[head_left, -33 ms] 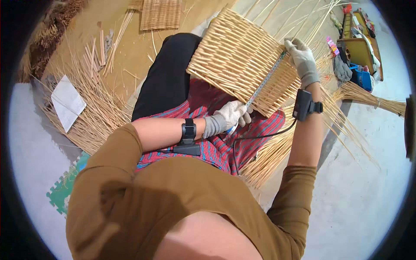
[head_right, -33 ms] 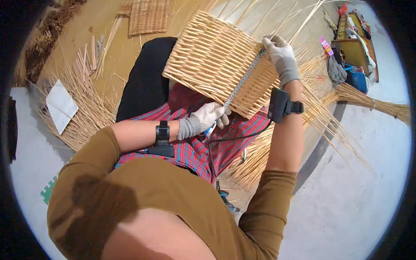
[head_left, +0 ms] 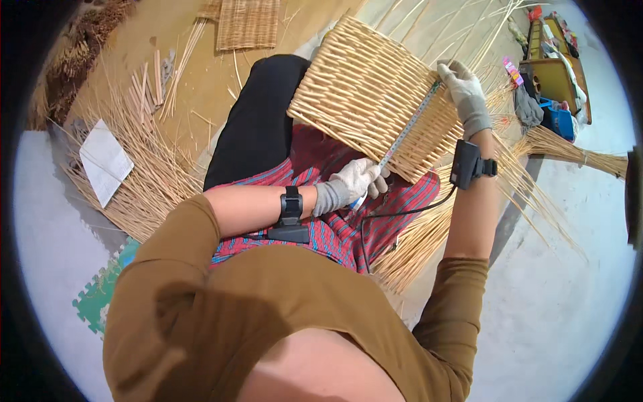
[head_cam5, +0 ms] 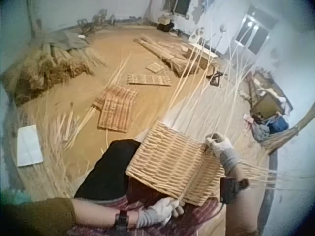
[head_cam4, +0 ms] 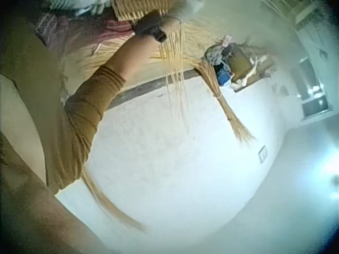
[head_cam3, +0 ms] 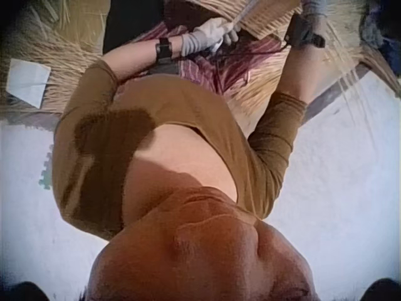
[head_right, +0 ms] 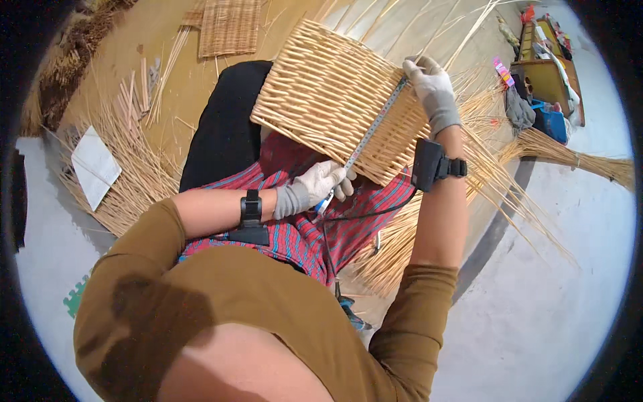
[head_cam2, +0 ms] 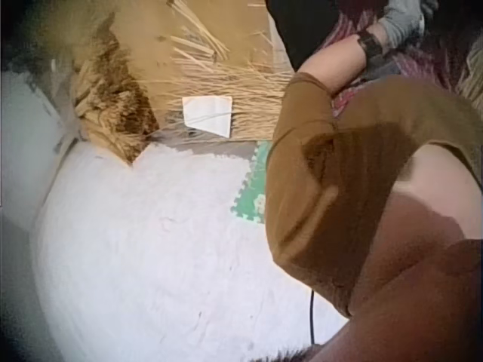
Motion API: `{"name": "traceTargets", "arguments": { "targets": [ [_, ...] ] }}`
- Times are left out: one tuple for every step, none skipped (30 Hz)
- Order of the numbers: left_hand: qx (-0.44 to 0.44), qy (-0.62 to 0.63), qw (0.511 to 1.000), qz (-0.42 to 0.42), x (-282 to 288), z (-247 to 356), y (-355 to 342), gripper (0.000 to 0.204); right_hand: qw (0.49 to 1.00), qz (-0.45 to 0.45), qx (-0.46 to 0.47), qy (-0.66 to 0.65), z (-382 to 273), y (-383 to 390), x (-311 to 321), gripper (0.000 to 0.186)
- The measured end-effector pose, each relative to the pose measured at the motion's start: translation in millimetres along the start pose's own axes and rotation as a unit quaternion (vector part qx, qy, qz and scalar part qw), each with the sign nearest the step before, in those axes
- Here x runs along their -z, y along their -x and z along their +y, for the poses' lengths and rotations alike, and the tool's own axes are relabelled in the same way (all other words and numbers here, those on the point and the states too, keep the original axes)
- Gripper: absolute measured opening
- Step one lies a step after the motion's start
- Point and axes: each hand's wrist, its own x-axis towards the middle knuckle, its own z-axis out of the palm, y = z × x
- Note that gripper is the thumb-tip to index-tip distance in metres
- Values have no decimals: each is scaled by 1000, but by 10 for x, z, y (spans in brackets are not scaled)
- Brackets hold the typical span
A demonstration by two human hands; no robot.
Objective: Measuring and weaving a rectangular basket from long plant-based strips.
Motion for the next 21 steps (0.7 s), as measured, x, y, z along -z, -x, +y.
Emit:
{"name": "traceTargets", "arguments": {
  "targets": [
    [5,-9,1000,4,-15,13,10,34,1000,-1,5,-28,2,28,-20,35],
    [11,-18,1000,8,-22,27,10,34,1000,4,6,-30,-10,47,13,35],
    [11,-21,1000,5,-16,43,4,34,998,-32,-6,-61,-23,66,57,34],
    [16,-14,1000,7,-15,37,3,34,993,-69,-17,-91,-35,82,95,34],
    [22,-6,1000,10,-13,26,5,33,993,-67,-17,-91,-31,79,110,34],
    [22,-6,1000,9,-12,9,9,33,991,-79,-25,-101,-33,72,114,33],
    [23,-14,1000,13,-15,15,7,33,989,-90,-33,-110,-43,67,125,33],
    [25,-21,999,16,-20,17,4,33,989,-89,-33,-110,-45,69,121,33],
    [25,-22,999,15,-27,16,-1,33,994,-63,-28,-83,-40,69,95,31],
    [15,-23,1000,12,-16,12,-6,34,997,-38,-22,-58,-60,69,58,29],
    [5,-25,1000,9,-5,7,-10,35,997,-36,-22,-60,-79,68,20,29],
    [5,-29,1000,7,6,-1,-7,35,999,-6,-15,-36,-97,65,-25,27],
    [-1,-24,1000,-4,15,16,-11,36,999,28,-8,-12,-96,50,-36,25],
    [-8,-20,1000,-16,14,35,-17,37,999,36,-7,-16,-86,46,-52,25],
    [-8,-27,999,-22,0,53,-23,37,998,52,13,-20,-65,49,-73,23],
    [26,-17,999,-22,-5,74,-25,39,997,71,33,-25,-31,48,-98,21],
    [59,-9,998,-22,-22,109,-21,40,996,64,56,-38,-4,41,-110,21],
    [59,-20,998,-31,-30,113,-13,40,994,78,56,-43,42,73,-79,21],
    [56,-14,998,-37,68,97,19,40,993,65,61,-73,-78,143,-173,24],
    [56,-8,997,-53,106,110,30,40,991,59,61,-100,-128,248,-171,28],
    [53,-2,997,-61,134,120,44,40,987,86,111,-76,-89,352,-185,41]
  ]
}}
